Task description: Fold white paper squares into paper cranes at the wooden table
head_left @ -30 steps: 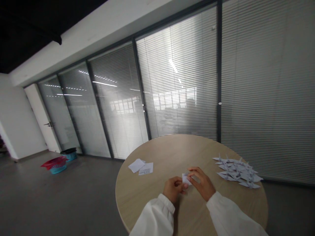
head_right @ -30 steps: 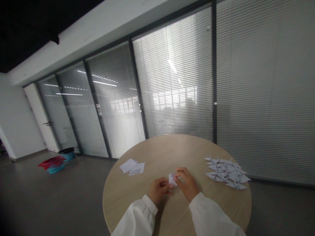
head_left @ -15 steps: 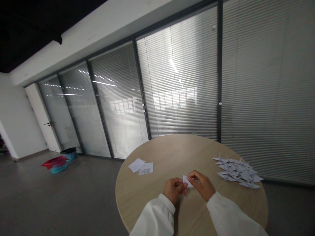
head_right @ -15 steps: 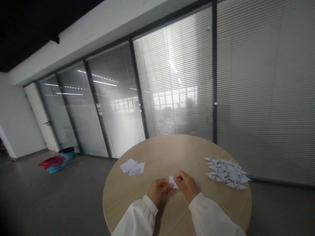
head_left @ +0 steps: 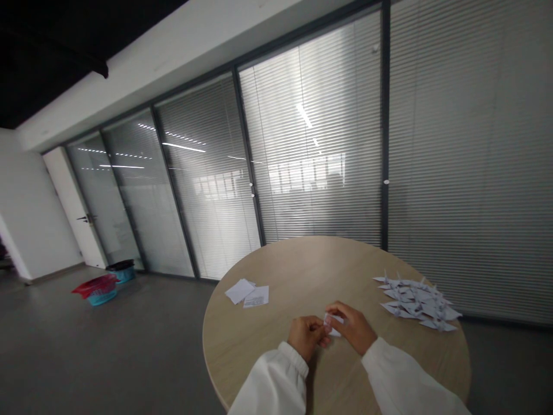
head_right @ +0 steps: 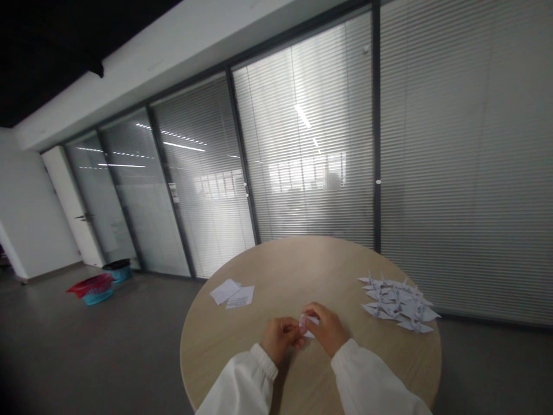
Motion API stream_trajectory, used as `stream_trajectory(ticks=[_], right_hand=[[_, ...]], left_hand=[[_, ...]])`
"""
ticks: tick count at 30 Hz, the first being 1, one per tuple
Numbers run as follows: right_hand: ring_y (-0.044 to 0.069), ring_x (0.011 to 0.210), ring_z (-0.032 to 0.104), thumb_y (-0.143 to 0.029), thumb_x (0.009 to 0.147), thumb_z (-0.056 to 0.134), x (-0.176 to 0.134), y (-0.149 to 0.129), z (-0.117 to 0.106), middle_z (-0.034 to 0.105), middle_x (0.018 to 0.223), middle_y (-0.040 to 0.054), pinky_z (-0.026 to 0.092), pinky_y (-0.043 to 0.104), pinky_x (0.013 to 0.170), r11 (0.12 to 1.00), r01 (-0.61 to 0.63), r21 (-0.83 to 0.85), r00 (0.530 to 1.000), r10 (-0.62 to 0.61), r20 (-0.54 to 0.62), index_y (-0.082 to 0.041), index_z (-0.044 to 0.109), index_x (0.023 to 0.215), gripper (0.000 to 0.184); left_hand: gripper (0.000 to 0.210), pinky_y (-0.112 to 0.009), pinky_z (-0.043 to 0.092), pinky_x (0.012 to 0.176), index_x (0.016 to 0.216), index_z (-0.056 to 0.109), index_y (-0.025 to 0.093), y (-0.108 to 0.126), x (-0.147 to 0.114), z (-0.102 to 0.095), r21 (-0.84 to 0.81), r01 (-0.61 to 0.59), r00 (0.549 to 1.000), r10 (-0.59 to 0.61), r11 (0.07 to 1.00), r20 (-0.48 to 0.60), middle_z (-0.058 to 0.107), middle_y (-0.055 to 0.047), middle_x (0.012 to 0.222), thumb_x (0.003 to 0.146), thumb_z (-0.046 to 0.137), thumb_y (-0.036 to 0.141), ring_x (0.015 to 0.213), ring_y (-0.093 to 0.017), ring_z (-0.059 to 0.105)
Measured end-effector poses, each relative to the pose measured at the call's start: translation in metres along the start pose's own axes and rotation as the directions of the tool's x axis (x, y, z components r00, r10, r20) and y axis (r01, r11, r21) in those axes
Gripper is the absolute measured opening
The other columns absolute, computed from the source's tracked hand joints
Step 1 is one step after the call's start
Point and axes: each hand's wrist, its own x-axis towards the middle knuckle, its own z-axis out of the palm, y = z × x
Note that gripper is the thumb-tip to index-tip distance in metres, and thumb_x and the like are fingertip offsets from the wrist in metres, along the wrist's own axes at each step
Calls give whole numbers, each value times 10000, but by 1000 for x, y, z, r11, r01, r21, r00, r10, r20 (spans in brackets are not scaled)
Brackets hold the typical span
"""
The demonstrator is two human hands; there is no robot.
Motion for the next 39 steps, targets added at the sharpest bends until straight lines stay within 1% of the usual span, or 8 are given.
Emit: stream_trajectory(ticks=[3, 6, 10, 14, 19, 26, 35, 39], right_hand=[[152, 707, 564, -333, 751, 509, 0, -2, -2, 615, 722, 28, 436, 241, 661, 998, 60, -36, 998, -59, 15, -178, 623, 715, 196], [151, 680, 562, -353, 753, 513, 1, -2, -4, 612, 698, 26, 437, 243, 639, 998, 67, -12, 998, -67, -4, -176, 630, 703, 218], [160, 687, 572, -409, 750, 510, 2, -1, -6, 623, 708, 33, 450, 248, 650, 998, 43, 49, 998, -42, -38, -176, 625, 720, 262], [167, 687, 580, -440, 739, 512, 2, 1, -7, 639, 706, 34, 451, 254, 657, 998, -24, 65, 999, 27, -36, -170, 622, 742, 292], [170, 686, 594, -428, 728, 524, 3, 5, -6, 650, 699, 30, 452, 259, 664, 994, -47, 97, 998, 50, -24, -166, 627, 738, 282], [173, 666, 596, -454, 698, 559, 3, 3, -7, 655, 692, 40, 458, 258, 639, 985, -76, 152, 995, 85, -55, -155, 638, 729, 312], [178, 665, 602, -486, 691, 551, 3, 3, -6, 651, 689, 39, 467, 262, 623, 970, -105, 219, 994, 108, -5, -156, 623, 735, 340], [180, 671, 603, -494, 688, 562, 3, 4, -6, 647, 685, 42, 470, 262, 627, 967, -89, 240, 995, 96, -19, -151, 615, 732, 350]], left_hand=[[339, -228, 425, 473, 603, 629, 105, 1, -1, 1, 19, -15, 1000, 15, 1000, -4, 584, -15, 480, 569, 643, 442, 427, -102, 504], [307, -231, 424, 479, 621, 641, 104, 1, 0, 1, 52, -41, 999, 42, 998, -25, 594, -24, 498, 582, 641, 409, 440, -107, 507], [273, -214, 388, 463, 667, 660, 102, -3, 4, -3, 105, -117, 987, 127, 988, -96, 604, -36, 538, 605, 637, 367, 461, -105, 496], [262, -207, 373, 489, 682, 666, 107, -8, 9, -10, 138, -205, 954, 229, 969, -191, 601, -42, 562, 625, 637, 360, 511, -110, 499], [309, -218, 394, 544, 732, 664, 106, -11, 14, -16, 77, -220, 931, 233, 972, -282, 620, -59, 617, 623, 648, 395, 572, -125, 527], [385, -221, 375, 528, 724, 662, 77, -12, 12, -14, 1, -215, 967, 213, 977, -143, 599, -48, 598, 649, 612, 452, 554, -118, 503], [374, -205, 332, 506, 631, 634, 102, -8, 8, -15, 173, -195, 952, 228, 966, -205, 558, -21, 547, 668, 576, 470, 527, -111, 466], [382, -205, 333, 510, 636, 598, 120, -5, 5, -12, 209, -214, 953, 251, 954, -172, 541, -9, 541, 704, 525, 488, 526, -111, 462]])
